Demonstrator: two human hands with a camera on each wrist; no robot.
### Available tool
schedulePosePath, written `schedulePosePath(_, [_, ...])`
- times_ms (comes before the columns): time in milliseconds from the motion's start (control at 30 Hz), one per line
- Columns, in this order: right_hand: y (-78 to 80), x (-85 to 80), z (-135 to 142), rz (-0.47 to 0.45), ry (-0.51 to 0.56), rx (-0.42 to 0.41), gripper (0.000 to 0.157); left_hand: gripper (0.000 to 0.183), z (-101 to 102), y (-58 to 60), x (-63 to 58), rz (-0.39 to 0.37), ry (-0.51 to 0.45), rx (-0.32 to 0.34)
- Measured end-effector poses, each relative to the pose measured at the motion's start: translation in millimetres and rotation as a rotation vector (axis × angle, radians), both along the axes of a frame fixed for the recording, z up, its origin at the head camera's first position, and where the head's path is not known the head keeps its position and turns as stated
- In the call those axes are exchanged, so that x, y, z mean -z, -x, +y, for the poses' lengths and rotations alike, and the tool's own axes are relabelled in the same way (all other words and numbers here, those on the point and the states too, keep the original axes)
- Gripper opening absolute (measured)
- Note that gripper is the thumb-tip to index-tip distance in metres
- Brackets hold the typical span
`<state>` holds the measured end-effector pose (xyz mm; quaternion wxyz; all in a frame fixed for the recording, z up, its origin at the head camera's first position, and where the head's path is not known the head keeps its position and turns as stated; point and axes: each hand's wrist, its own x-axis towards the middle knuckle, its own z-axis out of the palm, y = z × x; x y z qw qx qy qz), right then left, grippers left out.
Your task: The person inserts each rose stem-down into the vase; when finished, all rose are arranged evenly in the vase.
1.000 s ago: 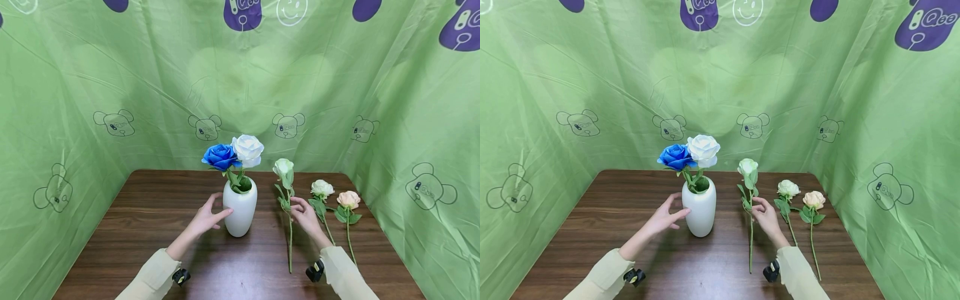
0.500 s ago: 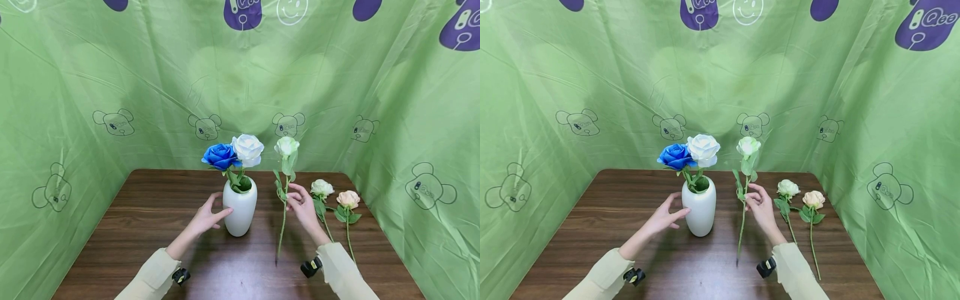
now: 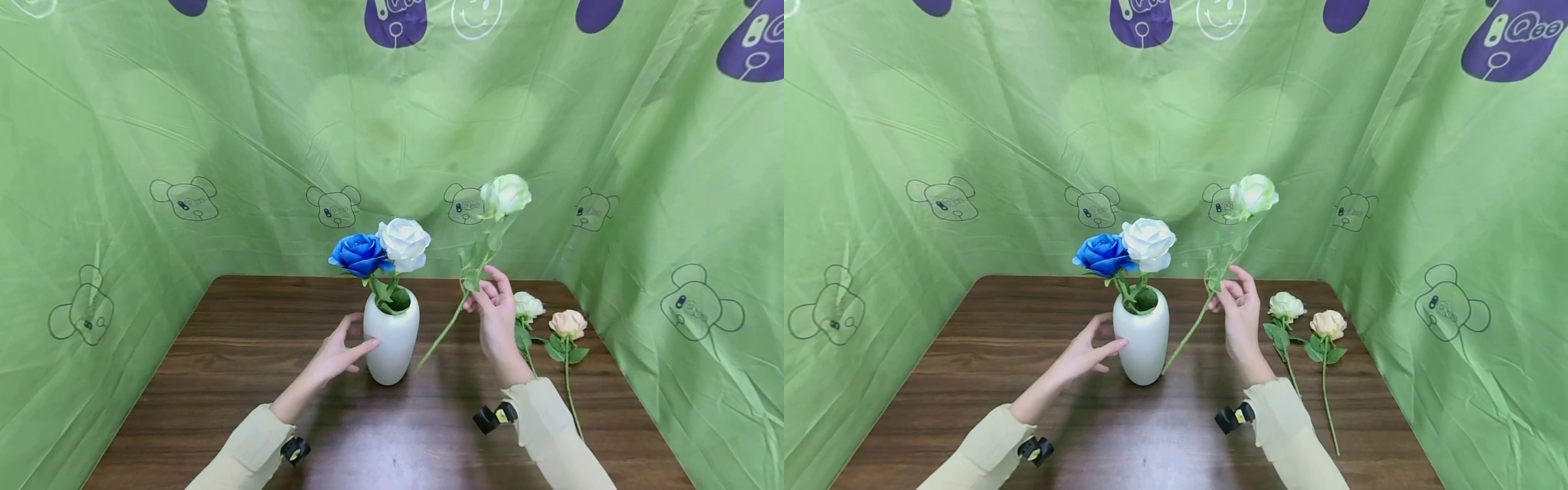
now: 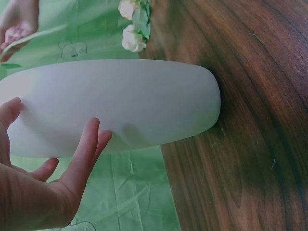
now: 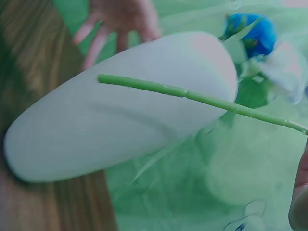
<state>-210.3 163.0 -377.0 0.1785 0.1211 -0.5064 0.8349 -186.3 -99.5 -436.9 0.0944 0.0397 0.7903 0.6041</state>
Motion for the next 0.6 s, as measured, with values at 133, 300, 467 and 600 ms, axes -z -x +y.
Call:
schedulePosePath(133, [2.3, -22.5, -3, 0.031, 0.101, 0.026, 0.036, 0.069, 0, -0.4, -0.3, -0.001, 0.002, -0.003])
schedulePosePath(300, [9.0, -47.4, -3, 0.096, 0.208, 0.053, 0.037, 0.069, 0, -0.6, -0.7, -0.001, 0.004, 0.001])
schedulePosePath(467, [16.4, -64.7, -4, 0.166, 0.279, 0.074, 0.037, 0.069, -1, -0.2, -0.5, -0.001, 0.008, -0.001])
schedulePosePath(600, [22.3, -71.6, -9, 0.211, 0.287, 0.117, 0.036, 0.070, 0, -0.3, -0.5, -0.007, 0.011, -0.001])
